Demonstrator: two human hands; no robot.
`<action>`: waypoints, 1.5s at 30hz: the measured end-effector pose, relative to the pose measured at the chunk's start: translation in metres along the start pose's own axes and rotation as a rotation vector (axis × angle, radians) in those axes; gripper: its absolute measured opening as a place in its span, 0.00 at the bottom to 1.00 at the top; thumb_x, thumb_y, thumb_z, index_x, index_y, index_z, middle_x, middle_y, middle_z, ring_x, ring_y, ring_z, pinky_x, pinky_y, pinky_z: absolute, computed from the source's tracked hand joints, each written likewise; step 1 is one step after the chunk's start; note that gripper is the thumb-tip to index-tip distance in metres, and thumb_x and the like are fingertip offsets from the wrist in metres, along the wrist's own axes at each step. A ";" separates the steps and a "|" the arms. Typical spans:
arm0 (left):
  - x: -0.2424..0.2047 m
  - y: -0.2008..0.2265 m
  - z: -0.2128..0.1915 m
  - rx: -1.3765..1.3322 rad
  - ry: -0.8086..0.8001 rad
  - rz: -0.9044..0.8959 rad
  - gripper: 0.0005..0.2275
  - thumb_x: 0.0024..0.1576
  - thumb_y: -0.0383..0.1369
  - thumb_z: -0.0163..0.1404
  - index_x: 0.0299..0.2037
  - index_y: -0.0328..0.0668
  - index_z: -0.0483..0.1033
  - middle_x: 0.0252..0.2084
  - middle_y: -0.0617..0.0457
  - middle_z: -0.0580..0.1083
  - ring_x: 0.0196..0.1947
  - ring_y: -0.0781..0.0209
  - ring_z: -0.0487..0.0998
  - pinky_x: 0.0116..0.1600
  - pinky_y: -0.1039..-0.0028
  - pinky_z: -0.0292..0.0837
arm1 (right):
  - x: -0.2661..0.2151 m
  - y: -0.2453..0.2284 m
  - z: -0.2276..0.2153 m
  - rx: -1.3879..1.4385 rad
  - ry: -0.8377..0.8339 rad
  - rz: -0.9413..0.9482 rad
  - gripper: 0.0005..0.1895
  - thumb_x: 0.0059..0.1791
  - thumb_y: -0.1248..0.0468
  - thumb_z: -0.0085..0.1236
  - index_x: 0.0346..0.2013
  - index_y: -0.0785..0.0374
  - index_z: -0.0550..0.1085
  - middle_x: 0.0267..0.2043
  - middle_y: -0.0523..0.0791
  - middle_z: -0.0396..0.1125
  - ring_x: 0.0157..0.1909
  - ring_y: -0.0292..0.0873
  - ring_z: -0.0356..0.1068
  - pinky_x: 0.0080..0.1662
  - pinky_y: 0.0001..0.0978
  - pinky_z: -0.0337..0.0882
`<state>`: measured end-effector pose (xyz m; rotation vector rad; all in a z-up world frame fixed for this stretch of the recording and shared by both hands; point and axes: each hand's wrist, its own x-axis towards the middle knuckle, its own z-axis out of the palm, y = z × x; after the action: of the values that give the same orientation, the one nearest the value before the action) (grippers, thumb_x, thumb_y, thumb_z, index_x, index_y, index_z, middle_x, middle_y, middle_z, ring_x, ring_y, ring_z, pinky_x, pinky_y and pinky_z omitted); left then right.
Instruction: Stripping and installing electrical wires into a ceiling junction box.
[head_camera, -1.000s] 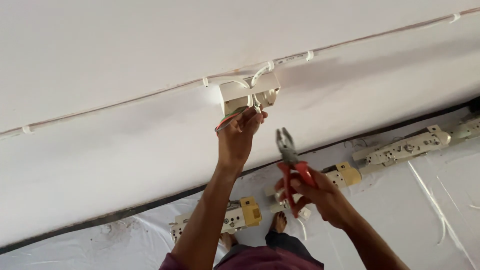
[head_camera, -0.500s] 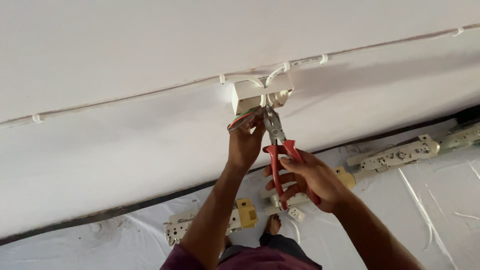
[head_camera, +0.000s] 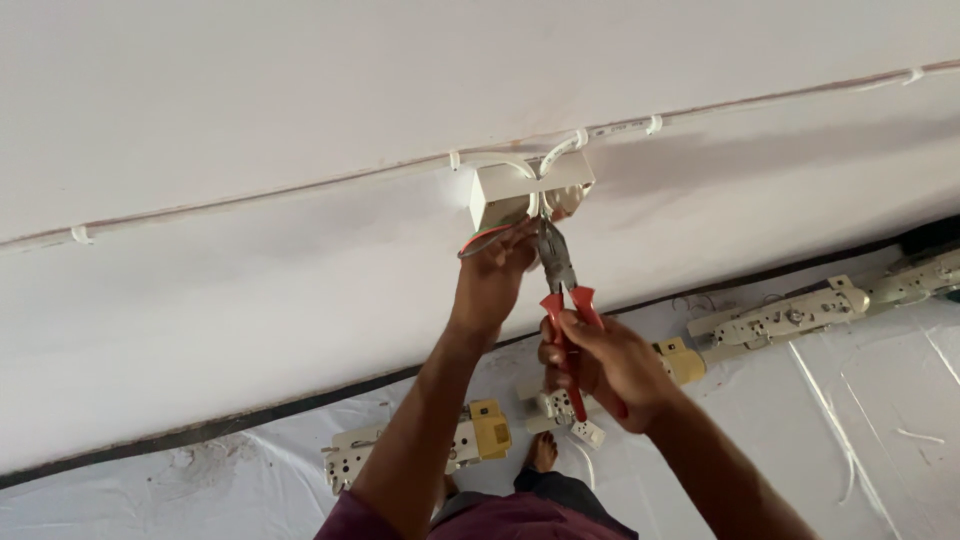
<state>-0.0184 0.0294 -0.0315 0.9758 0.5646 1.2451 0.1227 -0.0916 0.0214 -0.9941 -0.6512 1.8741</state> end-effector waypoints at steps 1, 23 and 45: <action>-0.002 0.015 0.003 0.001 0.000 0.003 0.15 0.60 0.21 0.49 0.58 0.35 0.72 0.51 0.57 0.79 0.49 0.67 0.78 0.53 0.74 0.73 | -0.001 -0.002 0.009 -0.001 -0.002 -0.002 0.17 0.59 0.53 0.46 0.42 0.67 0.68 0.31 0.43 0.60 0.31 0.38 0.62 0.35 0.32 0.67; -0.009 0.018 0.030 0.033 0.005 0.015 0.13 0.66 0.30 0.46 0.56 0.31 0.74 0.46 0.47 0.80 0.42 0.64 0.79 0.51 0.71 0.79 | -0.079 0.077 -0.023 -1.017 0.766 -0.007 0.17 0.53 0.58 0.50 0.55 0.56 0.74 0.34 0.49 0.77 0.32 0.44 0.77 0.38 0.37 0.75; 0.000 0.019 -0.009 0.652 -0.185 0.444 0.07 0.70 0.25 0.43 0.48 0.28 0.72 0.34 0.52 0.70 0.29 0.65 0.65 0.37 0.74 0.68 | -0.023 -0.021 0.037 -1.497 0.679 -0.322 0.30 0.53 0.56 0.50 0.71 0.47 0.61 0.40 0.45 0.70 0.34 0.46 0.74 0.39 0.44 0.73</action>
<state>-0.0350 0.0328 -0.0197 1.8206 0.6419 1.3618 0.1079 -0.1036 0.0655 -2.0875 -1.6643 0.4076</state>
